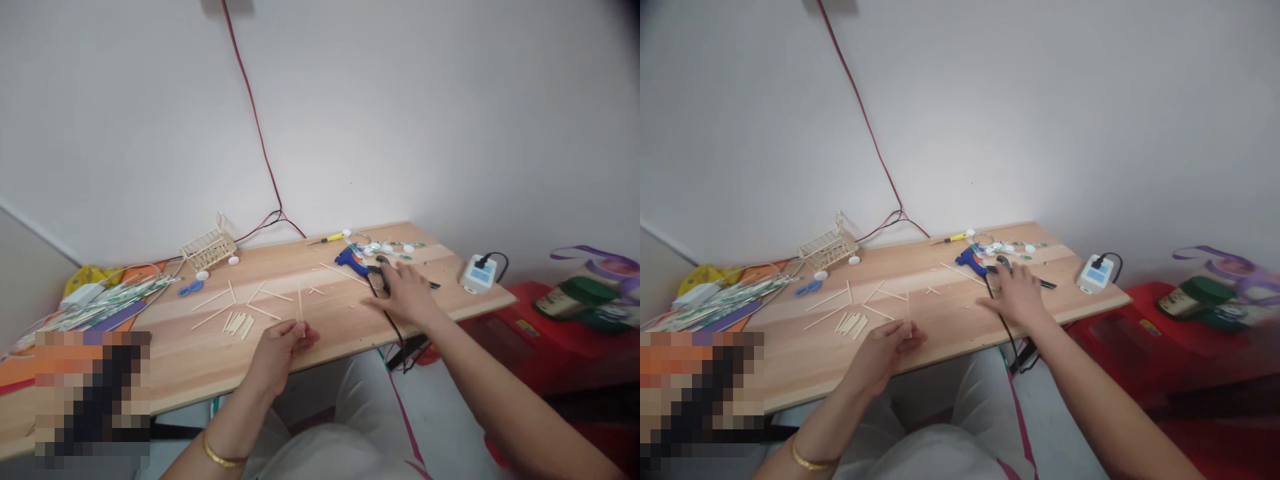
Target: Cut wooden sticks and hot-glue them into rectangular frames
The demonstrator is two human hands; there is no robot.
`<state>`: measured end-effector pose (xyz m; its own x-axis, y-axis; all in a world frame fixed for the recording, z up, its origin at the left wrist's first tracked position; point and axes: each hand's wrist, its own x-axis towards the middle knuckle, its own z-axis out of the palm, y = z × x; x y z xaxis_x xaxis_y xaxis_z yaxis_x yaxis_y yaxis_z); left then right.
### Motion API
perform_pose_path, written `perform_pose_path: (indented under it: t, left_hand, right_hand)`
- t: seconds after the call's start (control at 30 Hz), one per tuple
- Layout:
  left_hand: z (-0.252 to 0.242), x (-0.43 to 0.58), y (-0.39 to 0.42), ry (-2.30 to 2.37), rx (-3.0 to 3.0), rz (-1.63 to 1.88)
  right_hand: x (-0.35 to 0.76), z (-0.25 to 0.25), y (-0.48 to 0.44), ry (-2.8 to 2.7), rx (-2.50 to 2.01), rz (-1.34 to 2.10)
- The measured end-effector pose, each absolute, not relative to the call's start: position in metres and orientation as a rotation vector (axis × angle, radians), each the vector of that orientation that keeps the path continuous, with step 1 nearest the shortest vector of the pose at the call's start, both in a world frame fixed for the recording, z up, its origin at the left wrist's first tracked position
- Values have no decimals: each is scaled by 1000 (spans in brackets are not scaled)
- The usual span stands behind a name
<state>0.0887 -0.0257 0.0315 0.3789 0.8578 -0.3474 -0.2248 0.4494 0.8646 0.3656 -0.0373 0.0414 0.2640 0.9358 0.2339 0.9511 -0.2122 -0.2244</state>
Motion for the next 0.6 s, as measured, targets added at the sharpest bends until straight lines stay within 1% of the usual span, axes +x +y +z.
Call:
perform_pose_path:
  t: [0.07,0.13,0.3,0.43,0.53,0.6]
  left_hand:
    - [32,83,-21,930,827,810]
    - [31,80,-16,939,834,809]
    - [27,80,-9,943,909,829]
    - [31,77,-8,966,1069,855]
    - [37,75,-10,978,1240,854]
    - [41,76,-12,1015,1394,865]
  right_hand:
    - [394,31,-31,-1560,-2533,9]
    - [411,24,-25,-1518,-2674,133]
    - [426,23,-19,-1506,-2686,194]
    - [434,25,-30,-1348,-2437,286]
    - [422,28,-49,-1302,-2068,364]
    - [399,34,-65,-1398,-1841,496]
